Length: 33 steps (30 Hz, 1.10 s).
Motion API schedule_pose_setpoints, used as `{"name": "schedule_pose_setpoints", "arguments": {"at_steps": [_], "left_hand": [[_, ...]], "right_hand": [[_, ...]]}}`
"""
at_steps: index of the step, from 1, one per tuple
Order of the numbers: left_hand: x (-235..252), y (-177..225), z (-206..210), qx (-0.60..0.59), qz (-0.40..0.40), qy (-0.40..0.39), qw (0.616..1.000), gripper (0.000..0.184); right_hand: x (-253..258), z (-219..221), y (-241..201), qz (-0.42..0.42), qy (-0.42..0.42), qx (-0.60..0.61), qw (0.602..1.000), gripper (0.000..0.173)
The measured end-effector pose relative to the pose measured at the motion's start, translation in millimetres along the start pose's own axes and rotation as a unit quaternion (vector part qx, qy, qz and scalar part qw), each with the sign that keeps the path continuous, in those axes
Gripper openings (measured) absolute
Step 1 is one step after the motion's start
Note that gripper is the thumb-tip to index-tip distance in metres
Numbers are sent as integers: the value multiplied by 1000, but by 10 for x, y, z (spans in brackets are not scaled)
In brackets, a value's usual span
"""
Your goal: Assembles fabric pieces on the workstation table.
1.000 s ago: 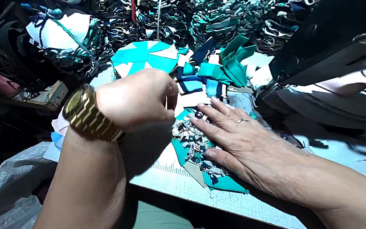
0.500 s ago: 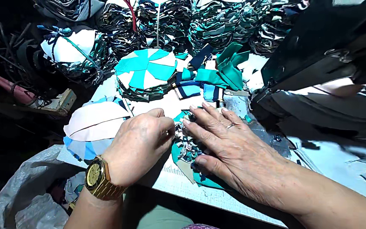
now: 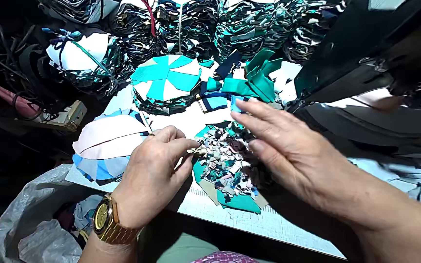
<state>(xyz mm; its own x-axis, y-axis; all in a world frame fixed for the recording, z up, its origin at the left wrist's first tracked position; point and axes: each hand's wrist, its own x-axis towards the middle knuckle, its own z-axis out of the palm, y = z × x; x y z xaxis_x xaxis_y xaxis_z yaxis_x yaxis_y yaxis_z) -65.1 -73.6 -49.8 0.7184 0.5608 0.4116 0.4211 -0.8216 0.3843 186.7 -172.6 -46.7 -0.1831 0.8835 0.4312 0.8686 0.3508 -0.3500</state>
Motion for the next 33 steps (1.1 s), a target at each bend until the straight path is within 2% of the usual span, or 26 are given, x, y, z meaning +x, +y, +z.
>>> {"name": "schedule_pose_setpoints", "arguments": {"at_steps": [4, 8, 12, 16, 19, 21, 23, 28, 33], "left_hand": [[45, 193, 127, -16, 6, 67, 998, 20], [68, 387, 349, 20, 2, -17, 1000, 39], [6, 373, 466, 93, -5, -105, 990, 52], [-3, 339, 401, 75, 3, -65, 995, 56], [16, 353, 304, 26, 0, 17, 1000, 46], [-10, 342, 275, 4, -12, 64, 998, 24], [-60, 302, 285, -1, -20, 71, 997, 11], [-150, 256, 340, 3, -39, 8, 999, 20], [-142, 233, 252, -17, -23, 47, 998, 16]], "right_hand": [[-19, -154, 205, -3, 33, 25, 999, 35], [-60, -250, 332, -7, 16, 72, 997, 20], [-78, -307, 358, -14, -1, 89, 996, 14], [-90, -317, 318, -27, -29, 107, 994, 10], [-103, -271, 250, -55, -56, 116, 990, 9], [-105, -229, 187, -73, -71, 117, 988, 10], [-106, -182, 146, -83, -80, 111, 987, 11], [-136, -73, 111, -84, -109, 74, 988, 12], [-104, -88, 74, -94, -72, 95, 989, 14]]}}
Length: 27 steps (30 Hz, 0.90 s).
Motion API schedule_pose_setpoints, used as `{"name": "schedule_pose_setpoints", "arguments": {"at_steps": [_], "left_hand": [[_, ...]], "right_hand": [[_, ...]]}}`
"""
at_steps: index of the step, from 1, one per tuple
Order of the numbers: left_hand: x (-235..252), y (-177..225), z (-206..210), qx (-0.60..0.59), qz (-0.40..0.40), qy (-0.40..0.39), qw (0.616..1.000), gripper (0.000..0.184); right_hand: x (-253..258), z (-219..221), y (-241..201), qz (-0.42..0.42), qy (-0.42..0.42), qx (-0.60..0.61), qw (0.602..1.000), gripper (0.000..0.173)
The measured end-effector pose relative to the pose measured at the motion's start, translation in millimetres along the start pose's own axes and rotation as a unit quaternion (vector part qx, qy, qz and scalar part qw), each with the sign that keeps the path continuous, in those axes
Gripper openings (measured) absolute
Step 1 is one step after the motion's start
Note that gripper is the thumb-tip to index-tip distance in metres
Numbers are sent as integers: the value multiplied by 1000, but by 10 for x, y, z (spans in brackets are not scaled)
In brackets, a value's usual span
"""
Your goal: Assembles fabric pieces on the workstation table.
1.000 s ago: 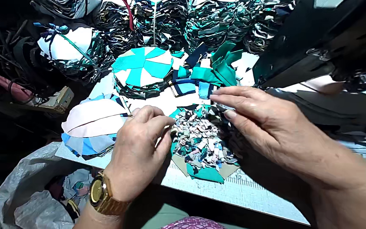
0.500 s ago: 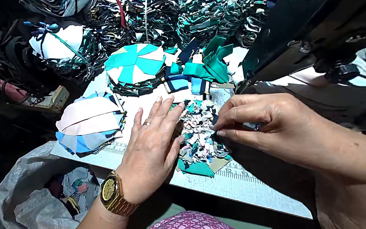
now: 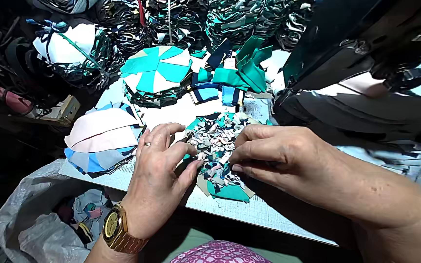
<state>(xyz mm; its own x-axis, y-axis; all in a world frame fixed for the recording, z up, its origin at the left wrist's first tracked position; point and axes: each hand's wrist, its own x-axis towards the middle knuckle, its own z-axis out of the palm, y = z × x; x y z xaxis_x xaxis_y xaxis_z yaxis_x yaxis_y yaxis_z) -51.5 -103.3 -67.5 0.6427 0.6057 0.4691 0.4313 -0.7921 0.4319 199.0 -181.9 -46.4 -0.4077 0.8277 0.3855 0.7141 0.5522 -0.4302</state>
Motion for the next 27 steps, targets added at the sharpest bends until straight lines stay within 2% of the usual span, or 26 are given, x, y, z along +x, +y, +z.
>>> {"name": "schedule_pose_setpoints", "arguments": {"at_steps": [5, 8, 11, 13, 16, 22, 27], "left_hand": [[-34, -44, -22, 31, -4, -27, 999, 14], [-18, -31, -16, 29, -5, -4, 1000, 13], [45, 56, -18, 13, 6, 29, 999, 18], [101, 142, 22, 17, 7, 22, 1000, 29], [183, 282, 161, 38, -3, -14, 999, 42], [264, 483, 491, 119, -28, -144, 982, 62], [242, 374, 489, 129, -1, -184, 974, 65]], "right_hand": [[17, 149, -43, -18, -5, -29, 999, 15], [18, 135, -16, -22, -4, -3, 1000, 18], [20, -68, 39, -1, 48, 17, 999, 17], [0, -208, 92, 46, 84, -5, 995, 16], [-44, -314, 166, 100, 101, -51, 989, 15], [-69, -305, 227, 112, 102, -88, 984, 15], [-90, -325, 255, 112, 93, -94, 985, 14]]}}
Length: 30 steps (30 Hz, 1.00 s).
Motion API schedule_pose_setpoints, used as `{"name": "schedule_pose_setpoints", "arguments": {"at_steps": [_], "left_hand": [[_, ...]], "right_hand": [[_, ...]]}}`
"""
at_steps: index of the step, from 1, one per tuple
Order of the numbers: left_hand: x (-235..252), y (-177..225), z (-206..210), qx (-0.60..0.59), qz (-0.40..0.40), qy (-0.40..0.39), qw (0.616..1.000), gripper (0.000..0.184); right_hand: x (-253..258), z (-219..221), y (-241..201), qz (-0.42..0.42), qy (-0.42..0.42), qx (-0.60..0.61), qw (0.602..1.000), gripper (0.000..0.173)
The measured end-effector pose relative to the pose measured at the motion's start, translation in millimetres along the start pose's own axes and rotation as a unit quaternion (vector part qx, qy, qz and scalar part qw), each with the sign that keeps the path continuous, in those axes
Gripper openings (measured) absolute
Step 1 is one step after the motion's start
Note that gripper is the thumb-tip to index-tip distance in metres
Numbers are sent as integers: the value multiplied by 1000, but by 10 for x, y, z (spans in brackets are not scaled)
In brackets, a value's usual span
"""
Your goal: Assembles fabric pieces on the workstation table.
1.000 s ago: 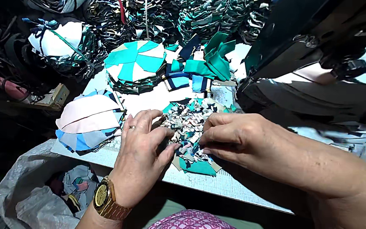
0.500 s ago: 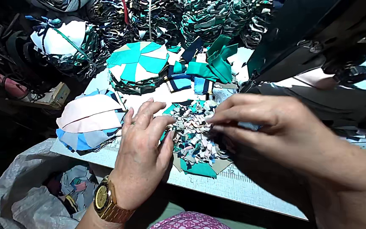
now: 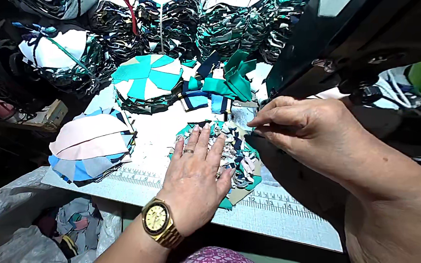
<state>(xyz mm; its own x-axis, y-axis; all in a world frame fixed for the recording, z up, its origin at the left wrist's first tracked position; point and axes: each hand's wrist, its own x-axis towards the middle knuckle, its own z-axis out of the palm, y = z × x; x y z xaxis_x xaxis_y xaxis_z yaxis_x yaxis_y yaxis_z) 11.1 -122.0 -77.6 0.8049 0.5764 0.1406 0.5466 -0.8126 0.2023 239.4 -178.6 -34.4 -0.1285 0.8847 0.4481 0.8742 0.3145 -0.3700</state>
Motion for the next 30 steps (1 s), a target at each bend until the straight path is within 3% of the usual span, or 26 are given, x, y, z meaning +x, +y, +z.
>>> {"name": "schedule_pose_setpoints", "arguments": {"at_steps": [4, 7, 10, 15, 21, 30], "left_hand": [[-15, -201, -88, -27, 65, -15, 997, 64], [-36, -214, -145, -67, 88, 35, 993, 59], [-91, -55, -155, -65, 68, 86, 992, 52], [-241, 114, 62, -22, 42, 48, 998, 53], [-249, 83, 101, -21, 52, 47, 997, 53], [-263, 72, 120, -43, 50, 55, 996, 53]], "right_hand": [[0, 24, -31, -5, -9, 5, 1000, 12], [9, 97, -61, -8, -12, 5, 1000, 13], [23, 183, -69, -10, -16, 10, 1000, 17], [55, 291, -49, -14, -30, 4, 999, 22], [99, 363, -82, -9, -29, -12, 999, 9], [110, 310, -90, 4, -30, 20, 999, 16]]}}
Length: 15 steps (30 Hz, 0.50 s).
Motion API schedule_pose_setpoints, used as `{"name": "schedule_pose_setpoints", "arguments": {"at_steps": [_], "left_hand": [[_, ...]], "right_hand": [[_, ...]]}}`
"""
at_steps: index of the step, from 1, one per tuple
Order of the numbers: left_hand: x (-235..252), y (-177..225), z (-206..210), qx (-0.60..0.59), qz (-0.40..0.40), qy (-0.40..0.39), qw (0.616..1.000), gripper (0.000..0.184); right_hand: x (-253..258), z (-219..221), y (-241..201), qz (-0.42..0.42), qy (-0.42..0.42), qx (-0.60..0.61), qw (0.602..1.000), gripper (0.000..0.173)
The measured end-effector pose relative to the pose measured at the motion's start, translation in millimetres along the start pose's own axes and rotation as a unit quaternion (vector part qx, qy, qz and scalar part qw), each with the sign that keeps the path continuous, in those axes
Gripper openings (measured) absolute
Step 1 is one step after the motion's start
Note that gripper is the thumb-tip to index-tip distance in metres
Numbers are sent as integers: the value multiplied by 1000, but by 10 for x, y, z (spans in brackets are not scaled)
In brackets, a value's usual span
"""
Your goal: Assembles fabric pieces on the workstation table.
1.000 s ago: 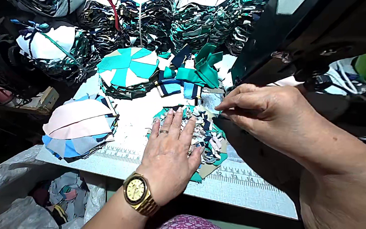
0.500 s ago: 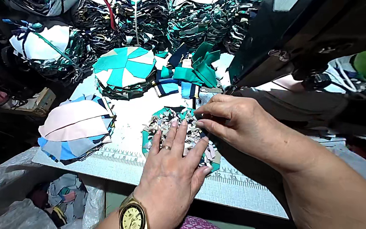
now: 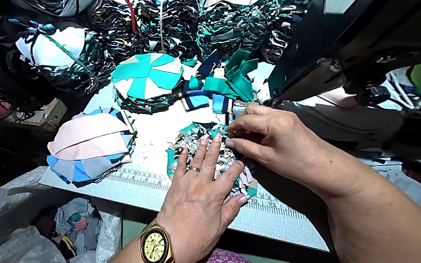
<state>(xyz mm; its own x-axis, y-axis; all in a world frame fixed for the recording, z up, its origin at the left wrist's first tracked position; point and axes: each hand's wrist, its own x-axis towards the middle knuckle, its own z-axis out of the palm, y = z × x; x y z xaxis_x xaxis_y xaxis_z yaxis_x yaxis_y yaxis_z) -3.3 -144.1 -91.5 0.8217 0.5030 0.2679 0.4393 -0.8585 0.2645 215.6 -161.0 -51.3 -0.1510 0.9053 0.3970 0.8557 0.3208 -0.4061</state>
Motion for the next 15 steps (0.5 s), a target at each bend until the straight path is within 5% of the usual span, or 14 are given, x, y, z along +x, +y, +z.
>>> {"name": "schedule_pose_setpoints", "arguments": {"at_steps": [15], "left_hand": [[-1, -9, 2, 0, 5, 0, 1000, 59]], "right_hand": [[92, 173, -31, -10, 21, -21, 999, 9]]}}
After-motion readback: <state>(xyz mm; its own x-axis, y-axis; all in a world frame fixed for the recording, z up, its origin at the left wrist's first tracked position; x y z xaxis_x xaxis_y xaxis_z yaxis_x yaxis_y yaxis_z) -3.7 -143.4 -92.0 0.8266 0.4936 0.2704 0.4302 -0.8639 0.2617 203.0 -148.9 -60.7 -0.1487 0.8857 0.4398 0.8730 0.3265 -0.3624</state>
